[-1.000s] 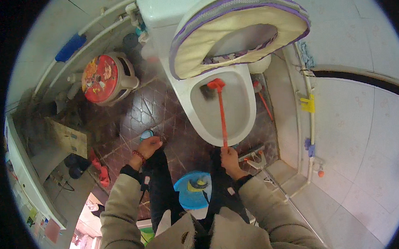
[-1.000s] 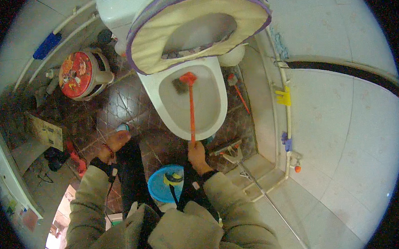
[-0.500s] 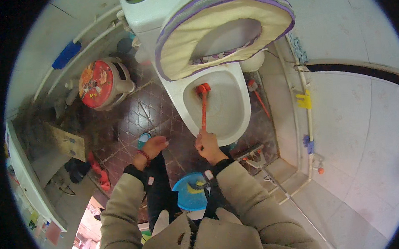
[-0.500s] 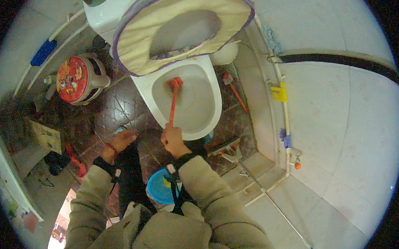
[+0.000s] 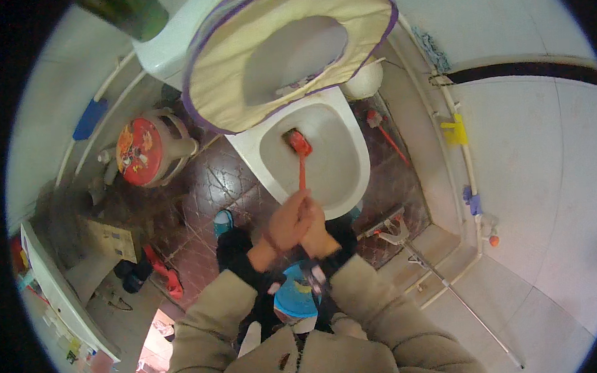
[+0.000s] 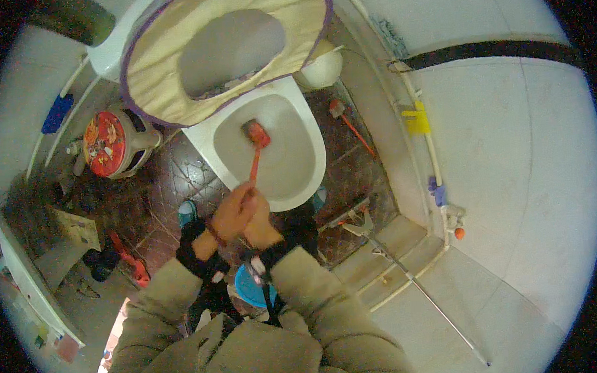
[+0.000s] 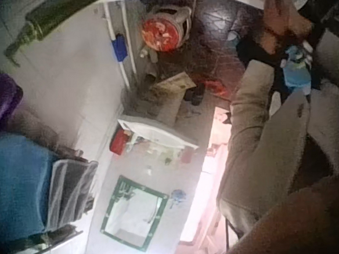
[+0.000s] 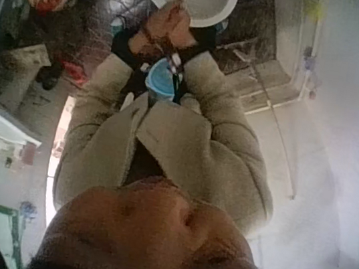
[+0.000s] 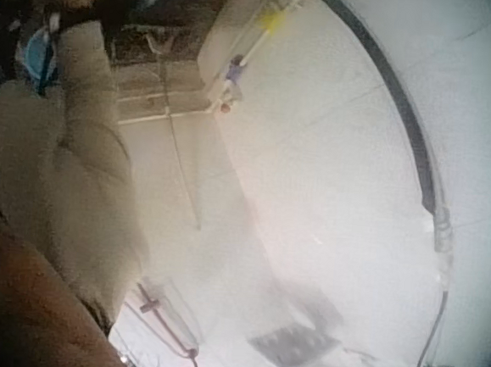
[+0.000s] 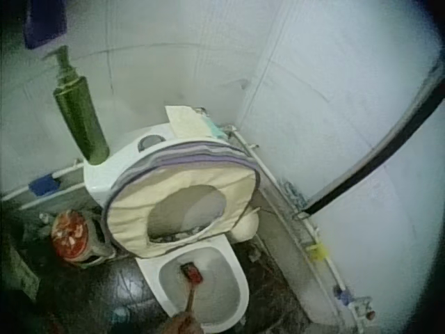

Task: The person washes a cloth in a blue basin, scrubs the toilet bowl with a red brush, and rinses the cloth again. The person handles the basin, cloth, and brush throughout the sequence.

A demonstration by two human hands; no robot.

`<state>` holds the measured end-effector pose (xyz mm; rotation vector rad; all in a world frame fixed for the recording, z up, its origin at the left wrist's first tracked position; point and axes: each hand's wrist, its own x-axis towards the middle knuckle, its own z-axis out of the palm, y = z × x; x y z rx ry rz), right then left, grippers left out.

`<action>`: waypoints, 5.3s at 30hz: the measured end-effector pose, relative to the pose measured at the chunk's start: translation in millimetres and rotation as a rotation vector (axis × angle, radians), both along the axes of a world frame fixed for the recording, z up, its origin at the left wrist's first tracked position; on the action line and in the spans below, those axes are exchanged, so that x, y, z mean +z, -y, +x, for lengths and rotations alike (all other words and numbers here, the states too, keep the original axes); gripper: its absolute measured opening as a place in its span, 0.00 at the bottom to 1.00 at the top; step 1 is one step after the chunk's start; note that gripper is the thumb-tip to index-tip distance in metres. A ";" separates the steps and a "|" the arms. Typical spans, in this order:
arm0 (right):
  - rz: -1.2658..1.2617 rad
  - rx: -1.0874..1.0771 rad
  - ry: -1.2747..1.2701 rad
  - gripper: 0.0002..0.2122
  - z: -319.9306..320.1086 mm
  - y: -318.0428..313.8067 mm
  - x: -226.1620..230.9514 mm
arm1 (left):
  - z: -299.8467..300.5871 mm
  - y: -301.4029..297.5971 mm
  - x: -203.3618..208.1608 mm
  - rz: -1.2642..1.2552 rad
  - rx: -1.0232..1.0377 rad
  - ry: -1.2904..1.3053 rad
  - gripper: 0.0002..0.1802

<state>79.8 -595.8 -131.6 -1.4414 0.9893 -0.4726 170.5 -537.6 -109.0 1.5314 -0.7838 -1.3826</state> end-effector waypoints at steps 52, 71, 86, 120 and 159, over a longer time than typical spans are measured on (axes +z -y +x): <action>-0.088 -0.179 0.104 0.11 -73.6 -13.5 -15.0 | -61.2 29.0 -30.2 -0.156 -0.495 0.655 0.18; 1.006 0.391 -0.392 0.15 -124.5 180.6 -1.7 | -79.2 76.9 17.7 -0.305 -0.378 0.173 0.38; 0.963 0.131 -0.243 0.13 -128.2 114.9 -47.1 | -84.9 95.8 -17.5 0.104 -0.318 -0.162 0.30; -0.569 0.881 -0.781 0.09 -73.7 92.0 -61.4 | 15.6 -31.3 -18.4 0.249 -0.171 -0.448 0.30; -0.497 0.697 -1.068 0.21 -212.1 196.0 221.2 | 27.0 -7.1 -78.4 0.223 -0.399 0.028 0.28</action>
